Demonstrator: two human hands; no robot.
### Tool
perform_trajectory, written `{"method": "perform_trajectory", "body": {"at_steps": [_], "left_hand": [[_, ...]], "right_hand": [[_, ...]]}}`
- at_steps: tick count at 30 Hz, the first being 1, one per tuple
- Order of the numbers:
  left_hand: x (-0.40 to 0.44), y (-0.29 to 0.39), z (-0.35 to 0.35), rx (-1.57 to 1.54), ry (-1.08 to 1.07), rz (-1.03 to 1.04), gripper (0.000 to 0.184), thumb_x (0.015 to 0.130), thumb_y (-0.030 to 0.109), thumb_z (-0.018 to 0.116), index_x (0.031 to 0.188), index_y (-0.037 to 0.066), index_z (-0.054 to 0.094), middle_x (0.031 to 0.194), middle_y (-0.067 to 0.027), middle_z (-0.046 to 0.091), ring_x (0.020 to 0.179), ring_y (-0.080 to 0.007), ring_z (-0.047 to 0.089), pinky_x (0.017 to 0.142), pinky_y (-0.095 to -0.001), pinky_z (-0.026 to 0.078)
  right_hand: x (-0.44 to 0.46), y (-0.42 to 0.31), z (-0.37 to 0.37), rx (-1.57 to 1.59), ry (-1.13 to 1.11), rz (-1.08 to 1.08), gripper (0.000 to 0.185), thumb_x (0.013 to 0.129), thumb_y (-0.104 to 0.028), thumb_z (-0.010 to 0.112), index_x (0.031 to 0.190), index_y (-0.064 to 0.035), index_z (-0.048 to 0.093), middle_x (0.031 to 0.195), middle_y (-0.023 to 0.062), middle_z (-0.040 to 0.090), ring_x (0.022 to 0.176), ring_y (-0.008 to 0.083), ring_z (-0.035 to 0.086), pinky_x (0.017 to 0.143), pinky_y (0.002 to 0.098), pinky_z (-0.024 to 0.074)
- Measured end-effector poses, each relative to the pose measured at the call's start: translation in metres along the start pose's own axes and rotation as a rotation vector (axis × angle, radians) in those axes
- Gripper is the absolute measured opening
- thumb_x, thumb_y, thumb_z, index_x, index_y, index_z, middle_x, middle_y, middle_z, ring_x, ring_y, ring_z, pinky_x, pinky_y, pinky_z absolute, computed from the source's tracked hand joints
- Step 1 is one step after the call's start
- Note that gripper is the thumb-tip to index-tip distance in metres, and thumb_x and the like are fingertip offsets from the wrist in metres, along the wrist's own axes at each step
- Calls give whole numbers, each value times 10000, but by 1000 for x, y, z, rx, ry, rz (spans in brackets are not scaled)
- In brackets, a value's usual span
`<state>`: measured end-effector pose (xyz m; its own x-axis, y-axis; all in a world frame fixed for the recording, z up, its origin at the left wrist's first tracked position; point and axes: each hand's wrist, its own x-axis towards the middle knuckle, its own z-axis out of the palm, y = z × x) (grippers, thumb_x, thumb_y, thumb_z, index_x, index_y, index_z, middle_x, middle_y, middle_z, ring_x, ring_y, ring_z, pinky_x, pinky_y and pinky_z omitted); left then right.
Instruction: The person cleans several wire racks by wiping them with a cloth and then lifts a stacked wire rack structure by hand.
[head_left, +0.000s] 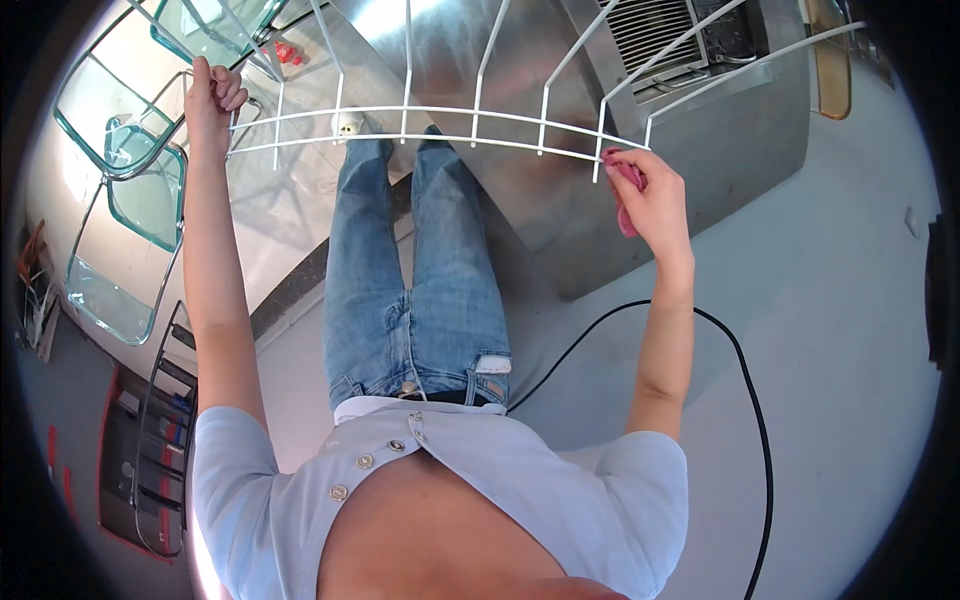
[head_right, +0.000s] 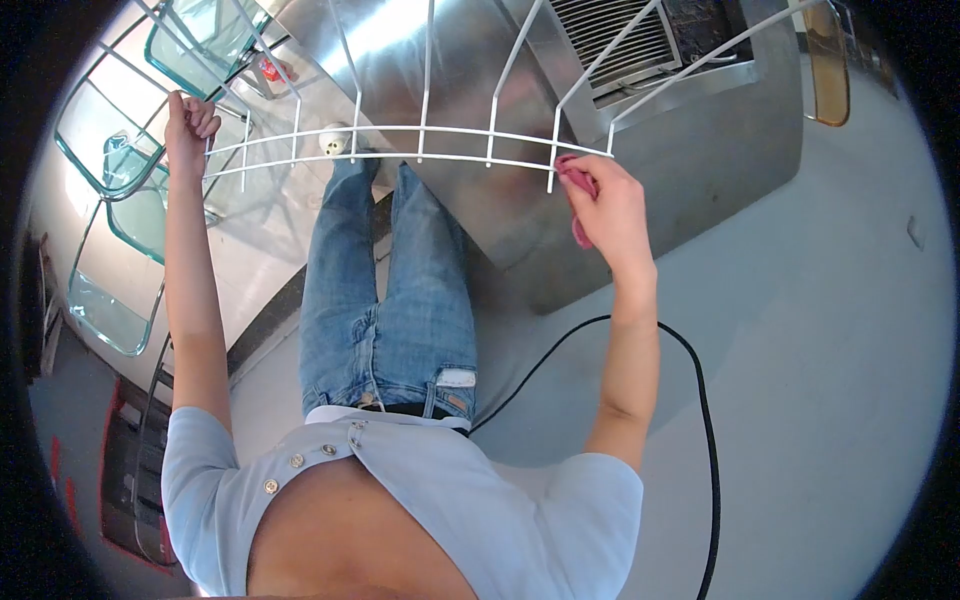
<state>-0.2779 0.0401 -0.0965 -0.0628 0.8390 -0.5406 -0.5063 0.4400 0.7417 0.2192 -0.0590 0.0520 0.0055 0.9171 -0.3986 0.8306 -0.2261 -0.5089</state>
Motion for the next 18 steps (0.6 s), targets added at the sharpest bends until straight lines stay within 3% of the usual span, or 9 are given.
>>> {"method": "perform_trajectory", "body": {"at_steps": [2,4,7,13,18], "left_hand": [[-3,1,-2,7,6,-7,461,939,448,492,690,61,496,583,34,283,519,-79,264,466,-221,227],[-5,2,0,17,7,-1,457,944,444,486,693,63,498,582,34,284,518,-81,264,462,-221,226],[-7,1,4,18,14,-1,457,945,444,484,694,63,500,581,33,285,517,-82,266,459,-220,226],[-8,-1,5,19,2,5,459,945,446,482,704,56,500,585,32,289,520,-82,271,460,-217,228],[-10,-2,11,39,32,12,455,941,448,487,706,58,489,596,31,285,525,-80,271,465,-214,225]], "right_hand": [[4,-10,1,92,-9,-65,134,820,-132,636,906,-29,638,803,148,636,710,297,622,644,350,479],[5,-14,-2,-31,-156,136,172,826,-168,619,923,-28,642,762,151,637,693,301,625,646,359,480],[1,-14,-1,78,-136,219,197,814,-188,613,915,-19,627,728,160,637,681,335,624,642,393,478],[14,-28,22,-202,-111,205,148,791,-142,592,863,-13,604,771,220,634,764,404,618,688,461,489],[16,-57,59,-195,-101,134,141,799,-132,582,846,0,583,780,227,632,789,395,625,713,476,495]]}}
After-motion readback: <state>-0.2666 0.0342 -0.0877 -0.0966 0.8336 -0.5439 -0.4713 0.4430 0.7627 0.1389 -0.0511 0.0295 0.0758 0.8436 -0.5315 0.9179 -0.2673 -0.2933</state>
